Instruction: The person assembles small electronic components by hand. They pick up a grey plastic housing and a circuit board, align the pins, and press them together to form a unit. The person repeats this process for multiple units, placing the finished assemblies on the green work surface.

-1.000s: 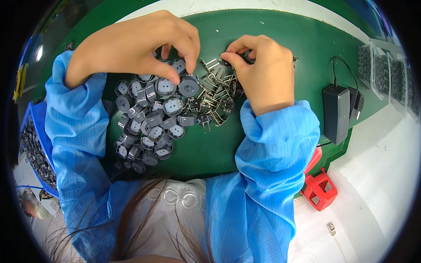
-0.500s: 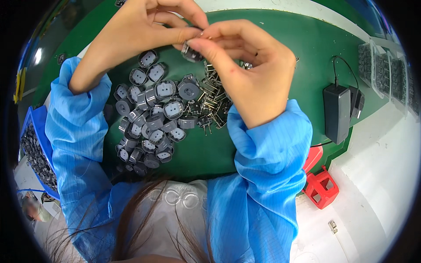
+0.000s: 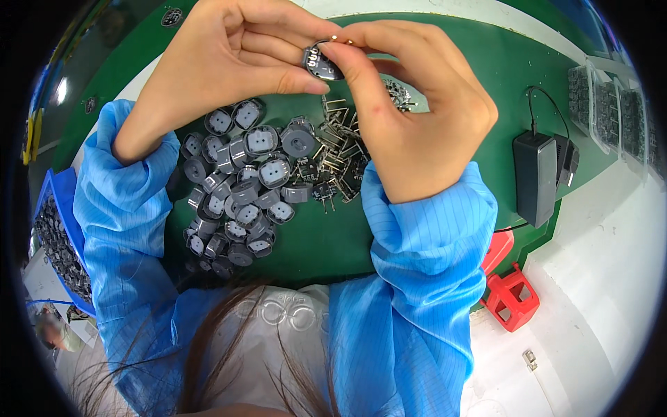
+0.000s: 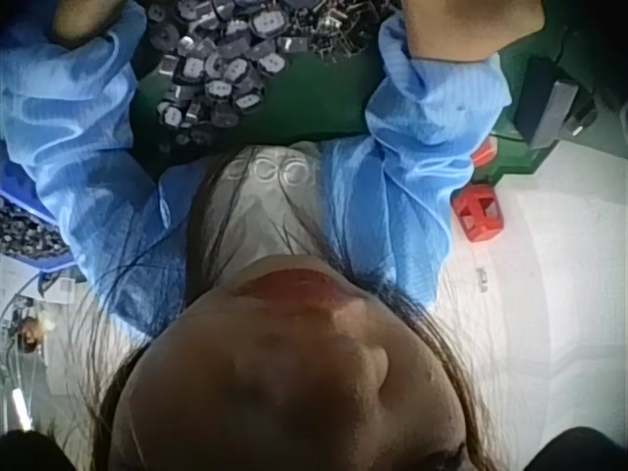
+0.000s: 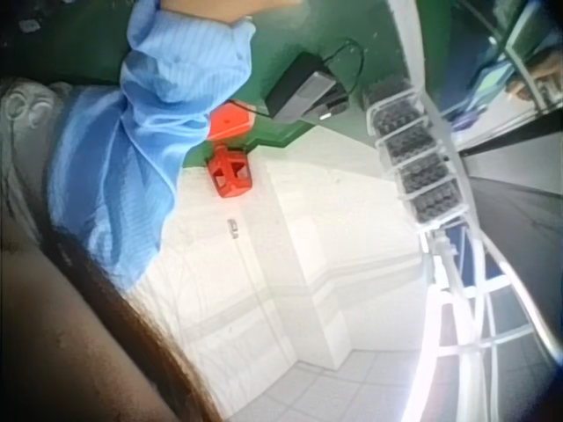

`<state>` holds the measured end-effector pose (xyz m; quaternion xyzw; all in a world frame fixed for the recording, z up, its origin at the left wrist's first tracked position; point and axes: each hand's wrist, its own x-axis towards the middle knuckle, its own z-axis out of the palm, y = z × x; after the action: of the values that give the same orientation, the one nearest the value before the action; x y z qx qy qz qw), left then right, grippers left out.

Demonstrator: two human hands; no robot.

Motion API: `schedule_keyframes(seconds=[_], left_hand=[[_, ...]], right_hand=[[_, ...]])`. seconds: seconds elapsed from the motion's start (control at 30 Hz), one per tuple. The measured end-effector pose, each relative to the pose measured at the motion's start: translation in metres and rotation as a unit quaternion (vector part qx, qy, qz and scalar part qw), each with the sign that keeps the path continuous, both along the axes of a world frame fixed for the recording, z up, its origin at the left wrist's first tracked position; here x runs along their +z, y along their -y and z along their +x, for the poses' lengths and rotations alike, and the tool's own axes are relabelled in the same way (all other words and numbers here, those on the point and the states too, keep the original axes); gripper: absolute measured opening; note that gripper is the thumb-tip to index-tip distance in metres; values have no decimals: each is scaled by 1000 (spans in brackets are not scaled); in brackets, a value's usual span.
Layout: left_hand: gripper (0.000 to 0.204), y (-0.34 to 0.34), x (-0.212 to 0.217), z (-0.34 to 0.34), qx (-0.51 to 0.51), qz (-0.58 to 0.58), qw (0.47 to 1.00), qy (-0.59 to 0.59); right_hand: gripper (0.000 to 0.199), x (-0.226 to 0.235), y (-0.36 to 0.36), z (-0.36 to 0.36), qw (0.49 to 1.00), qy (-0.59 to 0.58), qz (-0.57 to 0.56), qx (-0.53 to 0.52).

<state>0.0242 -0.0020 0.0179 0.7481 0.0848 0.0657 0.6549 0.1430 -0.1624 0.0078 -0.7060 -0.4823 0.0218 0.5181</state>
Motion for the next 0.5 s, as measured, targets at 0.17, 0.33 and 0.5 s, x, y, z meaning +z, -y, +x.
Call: schedule_keyframes(seconds=[0.17, 0.33, 0.5], left_hand=[[35, -5, 0, -2, -28, 1, 999, 19], [30, -3, 9, -4, -27, -52, 998, -28], [27, -5, 14, -2, -6, -65, 995, -71]], right_hand=[[16, 1, -1, 3, 989, 147, 16, 2], [17, 1, -2, 2, 977, 211, 29, 15], [23, -6, -2, -1, 979, 202, 1, 13]])
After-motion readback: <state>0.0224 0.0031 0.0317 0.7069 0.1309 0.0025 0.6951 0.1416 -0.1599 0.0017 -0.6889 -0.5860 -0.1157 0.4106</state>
